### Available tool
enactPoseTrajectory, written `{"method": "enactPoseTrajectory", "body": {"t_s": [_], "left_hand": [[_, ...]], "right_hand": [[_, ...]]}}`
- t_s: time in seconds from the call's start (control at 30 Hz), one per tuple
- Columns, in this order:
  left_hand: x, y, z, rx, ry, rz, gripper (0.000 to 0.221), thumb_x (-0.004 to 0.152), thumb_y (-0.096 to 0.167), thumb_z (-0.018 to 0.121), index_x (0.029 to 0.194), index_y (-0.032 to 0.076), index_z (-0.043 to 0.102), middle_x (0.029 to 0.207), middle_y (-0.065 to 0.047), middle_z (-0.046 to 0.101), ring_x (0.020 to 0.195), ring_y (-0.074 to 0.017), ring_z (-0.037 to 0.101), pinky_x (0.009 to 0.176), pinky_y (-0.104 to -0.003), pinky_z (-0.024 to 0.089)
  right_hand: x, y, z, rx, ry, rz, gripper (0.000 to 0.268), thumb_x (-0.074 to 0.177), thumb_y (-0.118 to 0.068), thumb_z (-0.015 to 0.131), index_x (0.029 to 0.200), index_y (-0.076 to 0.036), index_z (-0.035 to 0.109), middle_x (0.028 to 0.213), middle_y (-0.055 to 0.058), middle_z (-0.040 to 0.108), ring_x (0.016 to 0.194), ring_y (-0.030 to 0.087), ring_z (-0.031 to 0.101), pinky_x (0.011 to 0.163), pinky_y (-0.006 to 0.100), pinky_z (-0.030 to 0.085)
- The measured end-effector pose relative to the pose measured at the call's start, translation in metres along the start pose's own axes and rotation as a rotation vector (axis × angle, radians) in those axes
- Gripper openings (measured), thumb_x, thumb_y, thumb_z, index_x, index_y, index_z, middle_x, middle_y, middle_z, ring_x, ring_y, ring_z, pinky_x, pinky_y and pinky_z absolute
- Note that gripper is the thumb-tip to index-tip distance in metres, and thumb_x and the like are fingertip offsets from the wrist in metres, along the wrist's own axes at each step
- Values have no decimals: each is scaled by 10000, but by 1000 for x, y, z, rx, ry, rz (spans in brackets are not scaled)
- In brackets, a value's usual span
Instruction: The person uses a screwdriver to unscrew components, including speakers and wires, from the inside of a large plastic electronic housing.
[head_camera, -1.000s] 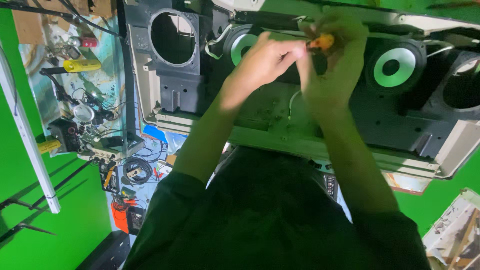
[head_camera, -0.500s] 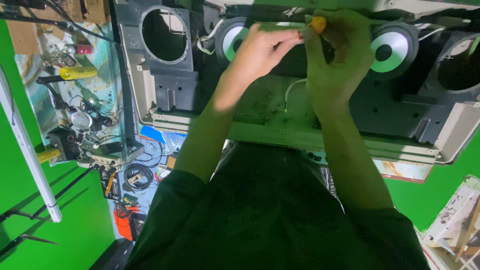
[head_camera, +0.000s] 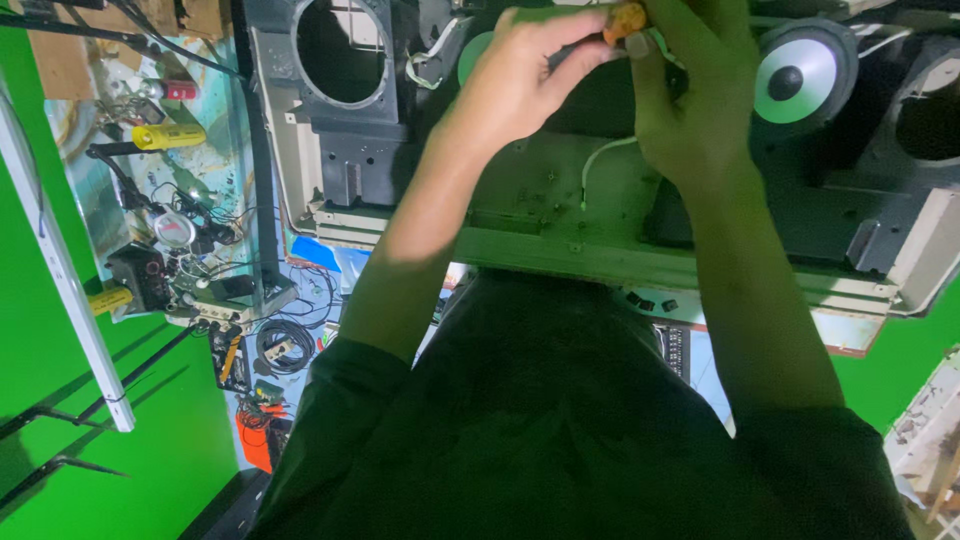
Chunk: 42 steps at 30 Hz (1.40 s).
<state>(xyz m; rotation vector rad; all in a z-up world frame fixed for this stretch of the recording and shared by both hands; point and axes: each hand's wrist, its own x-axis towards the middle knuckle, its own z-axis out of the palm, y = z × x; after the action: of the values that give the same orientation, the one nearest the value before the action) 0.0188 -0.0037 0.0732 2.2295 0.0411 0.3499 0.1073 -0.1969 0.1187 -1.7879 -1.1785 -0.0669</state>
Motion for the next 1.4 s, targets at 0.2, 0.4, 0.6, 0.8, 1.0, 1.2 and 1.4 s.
{"method": "enactPoseTrajectory", "body": {"t_s": [0.2, 0.4, 0.6, 0.8, 1.0, 1.2, 1.4], "left_hand": [[-3, -9, 14, -30, 103, 71, 151, 989, 203, 782, 1117, 144, 727, 1034, -16, 793, 956, -256, 765, 946, -409, 542], [-5, 2, 9, -84, 143, 182, 343, 969, 137, 743, 1283, 66, 628, 1139, -151, 664, 981, -307, 660, 809, -369, 548], [-5, 3, 17, -165, 23, -106, 197, 1005, 117, 723, 1200, 118, 695, 930, -55, 721, 702, -146, 653, 671, -327, 567], [-8, 4, 13, -201, -52, 113, 71, 1070, 74, 665, 1136, 65, 641, 985, -93, 683, 885, -233, 679, 841, -365, 558], [-15, 5, 12, -48, 116, 148, 172, 1011, 117, 756, 1155, 57, 682, 1042, -120, 700, 921, -323, 685, 810, -398, 552], [-14, 3, 16, -154, 64, -54, 147, 957, 127, 768, 1092, 81, 730, 993, -68, 787, 942, -257, 786, 821, -343, 639], [-18, 9, 3, -197, -30, 78, 291, 1050, 100, 728, 1334, 51, 686, 1227, -133, 756, 1136, -277, 775, 983, -387, 604]], "right_hand": [[4, -19, -3, -228, 43, -6, 293, 1019, -58, 823, 1253, -6, 656, 1161, 178, 654, 1033, 342, 647, 867, 437, 512], [2, -26, -11, -84, -78, -34, 213, 1051, 65, 678, 1256, 18, 643, 1067, 155, 690, 969, 295, 685, 820, 389, 524], [1, -26, -8, -155, -76, -78, 133, 1058, 17, 705, 1172, -24, 651, 975, 122, 682, 876, 286, 679, 799, 403, 508], [-6, -20, -8, -301, -59, -144, 140, 1077, 13, 642, 1205, -40, 658, 1028, 137, 669, 929, 326, 649, 840, 423, 475], [-12, -27, -9, -210, -57, -140, 135, 1077, 21, 626, 1206, -11, 646, 1077, 151, 676, 964, 336, 645, 878, 438, 495], [-4, -22, 10, -47, -134, 157, 78, 1074, -20, 656, 1150, -12, 670, 962, 161, 686, 797, 310, 681, 713, 420, 520], [-9, -22, 2, -77, -66, -139, 290, 1091, 72, 488, 1378, 74, 528, 1242, 236, 599, 1117, 390, 628, 996, 472, 518]]}}
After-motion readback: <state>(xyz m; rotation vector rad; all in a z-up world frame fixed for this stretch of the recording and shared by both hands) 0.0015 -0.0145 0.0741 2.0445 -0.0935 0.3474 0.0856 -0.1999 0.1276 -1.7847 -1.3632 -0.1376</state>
